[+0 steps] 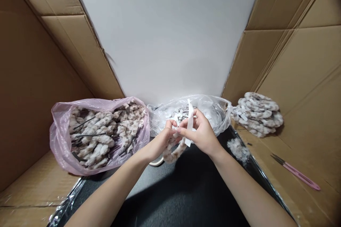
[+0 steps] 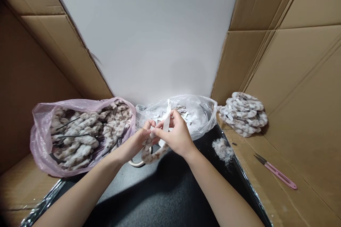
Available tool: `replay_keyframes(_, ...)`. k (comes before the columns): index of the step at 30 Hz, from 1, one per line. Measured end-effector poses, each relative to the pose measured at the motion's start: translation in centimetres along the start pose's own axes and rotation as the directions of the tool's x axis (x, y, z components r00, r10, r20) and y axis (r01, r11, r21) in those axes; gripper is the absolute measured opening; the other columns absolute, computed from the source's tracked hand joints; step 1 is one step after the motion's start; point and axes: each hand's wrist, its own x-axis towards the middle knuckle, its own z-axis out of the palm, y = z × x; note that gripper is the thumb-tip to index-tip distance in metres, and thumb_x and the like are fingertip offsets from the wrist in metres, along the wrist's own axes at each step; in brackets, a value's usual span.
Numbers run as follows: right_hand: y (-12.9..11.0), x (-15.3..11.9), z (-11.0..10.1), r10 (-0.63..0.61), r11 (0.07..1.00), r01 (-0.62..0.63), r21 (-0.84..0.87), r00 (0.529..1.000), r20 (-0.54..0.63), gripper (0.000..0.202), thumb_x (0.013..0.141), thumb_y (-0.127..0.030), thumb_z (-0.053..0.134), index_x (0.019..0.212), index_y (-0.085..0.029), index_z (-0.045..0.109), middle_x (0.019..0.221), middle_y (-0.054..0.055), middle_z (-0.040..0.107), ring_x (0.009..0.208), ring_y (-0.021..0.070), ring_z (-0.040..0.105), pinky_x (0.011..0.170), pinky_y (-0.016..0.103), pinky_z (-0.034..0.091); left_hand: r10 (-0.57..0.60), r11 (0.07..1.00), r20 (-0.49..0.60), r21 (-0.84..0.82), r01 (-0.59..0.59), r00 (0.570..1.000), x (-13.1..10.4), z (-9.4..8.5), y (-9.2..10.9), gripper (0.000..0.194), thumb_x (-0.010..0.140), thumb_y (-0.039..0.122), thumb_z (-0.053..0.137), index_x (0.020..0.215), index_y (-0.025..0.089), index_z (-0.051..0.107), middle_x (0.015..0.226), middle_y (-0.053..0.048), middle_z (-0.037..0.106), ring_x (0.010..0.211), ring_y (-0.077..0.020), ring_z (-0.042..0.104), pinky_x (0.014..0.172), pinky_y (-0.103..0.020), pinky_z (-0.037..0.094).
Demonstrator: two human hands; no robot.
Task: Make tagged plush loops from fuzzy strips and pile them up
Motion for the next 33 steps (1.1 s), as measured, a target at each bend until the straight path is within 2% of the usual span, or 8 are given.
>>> replay_keyframes(4, 0.1, 0.1, -0.2, -0.013, 1.0, 0.014, 0.015, 0.999, -0.036, 0.041, 0.066, -0.025, 0.078, 0.082, -0.023, 0.04, 0.074, -0.002, 0.069, 0.069, 0.0162, 0.065, 0.065, 0.029, 0.052, -0.008, 0.999, 0.066, -0.038, 0.011, 0.998, 0.1, -0.5, 0.0, 0.018, 0.073, 0.024, 0.054, 0.086, 0.023, 0.042, 0.073, 0.003, 0.052, 0.067, -0.0131, 0.051, 0.063, -0.025, 0.038)
replay_keyframes(7, 0.1, 0.2, -0.5, 0.006, 0.997, -0.003, 0.081, 1.0, -0.026, 0.042, 0.068, -0.026, 0.077, 0.084, -0.024, 0.038, 0.075, -0.004, 0.067, 0.061, 0.0146, 0.065, 0.059, 0.028, 0.051, -0.024, 0.999, 0.114, -0.024, 0.027, 0.993, 0.2, -0.8, 0.2, 0.012, 0.082, 0.025, 0.054, 0.09, 0.022, 0.046, 0.074, 0.002, 0.058, 0.07, -0.0135, 0.055, 0.061, -0.023, 0.038)
replay_keyframes(12, -0.4, 0.2, -0.8, 0.034, 0.989, -0.033, 0.143, 0.999, -0.004, 0.044, 0.069, -0.029, 0.076, 0.086, -0.026, 0.035, 0.076, -0.006, 0.066, 0.045, 0.0123, 0.06, 0.045, 0.026, 0.048, -0.02, 0.991, 0.223, -0.127, 0.049, 0.975, 0.5, -1.3, 0.4, 0.02, 0.085, 0.03, 0.066, 0.093, 0.019, 0.051, 0.087, -0.004, 0.067, 0.077, -0.0128, 0.062, 0.072, -0.023, 0.047)
replay_keyframes(21, -0.5, 0.4, -1.3, -0.09, 0.995, 0.091, 0.025, 0.994, -0.059, 0.034, 0.071, -0.032, 0.075, 0.085, -0.023, 0.046, 0.079, -0.002, 0.063, 0.075, 0.0149, 0.059, 0.073, 0.029, 0.046, 0.01, 0.987, 0.16, -0.16, 0.016, 0.987, 0.8, -1.7, 0.0, 0.035, 0.081, 0.029, 0.073, 0.091, 0.022, 0.04, 0.082, -0.003, 0.072, 0.06, -0.0087, 0.063, 0.059, -0.019, 0.05)
replay_keyframes(24, -1.0, 0.3, -2.1, -0.164, 0.984, 0.162, 0.07, 0.986, 0.017, 0.028, 0.085, -0.048, 0.06, 0.081, -0.022, 0.052, 0.078, -0.001, 0.056, 0.074, 0.0144, 0.054, 0.072, 0.027, 0.043, 0.062, 0.994, 0.072, -0.092, -0.055, 0.995, 1.0, -1.5, 0.0, 0.038, 0.08, 0.031, 0.073, 0.089, 0.022, 0.038, 0.081, -0.002, 0.072, 0.058, -0.0093, 0.064, 0.056, -0.019, 0.05)
replay_keyframes(27, -1.6, 0.1, -2.8, -0.16, 0.987, 0.157, 0.031, 0.962, 0.221, 0.043, 0.091, -0.056, 0.047, 0.069, -0.02, 0.053, 0.069, -0.001, 0.049, 0.066, 0.0142, 0.048, 0.066, 0.027, 0.041, 0.136, 0.991, -0.012, 0.017, -0.136, 0.991, 1.0, -1.4, 0.0, 0.037, 0.081, 0.032, 0.072, 0.085, 0.022, 0.037, 0.077, 0.0, 0.071, 0.059, -0.0112, 0.066, 0.055, -0.02, 0.05)
replay_keyframes(30, -1.8, 0.2, -3.0, -0.151, 0.963, 0.228, -0.142, 0.897, 0.416, 0.048, 0.091, -0.052, 0.05, 0.057, -0.019, 0.051, 0.062, -0.002, 0.045, 0.061, 0.0131, 0.044, 0.064, 0.027, 0.038, 0.205, 0.976, -0.068, 0.088, -0.199, 0.976, 0.8, -1.1, 0.0, 0.035, 0.081, 0.034, 0.071, 0.085, 0.022, 0.039, 0.064, 0.004, 0.066, 0.055, -0.0111, 0.064, 0.049, -0.017, 0.046)
replay_keyframes(33, -1.6, 0.3, -2.6, -0.179, 0.912, 0.319, -0.26, 0.876, 0.449, 0.045, 0.092, -0.045, 0.049, 0.057, -0.018, 0.056, 0.06, -0.001, 0.047, 0.061, 0.0131, 0.044, 0.063, 0.027, 0.037, 0.233, 0.969, -0.094, 0.113, -0.222, 0.968, 0.6, -0.8, 0.2, 0.037, 0.076, 0.038, 0.074, 0.086, 0.021, 0.042, 0.061, 0.004, 0.064, 0.052, -0.011, 0.063, 0.047, -0.016, 0.044)
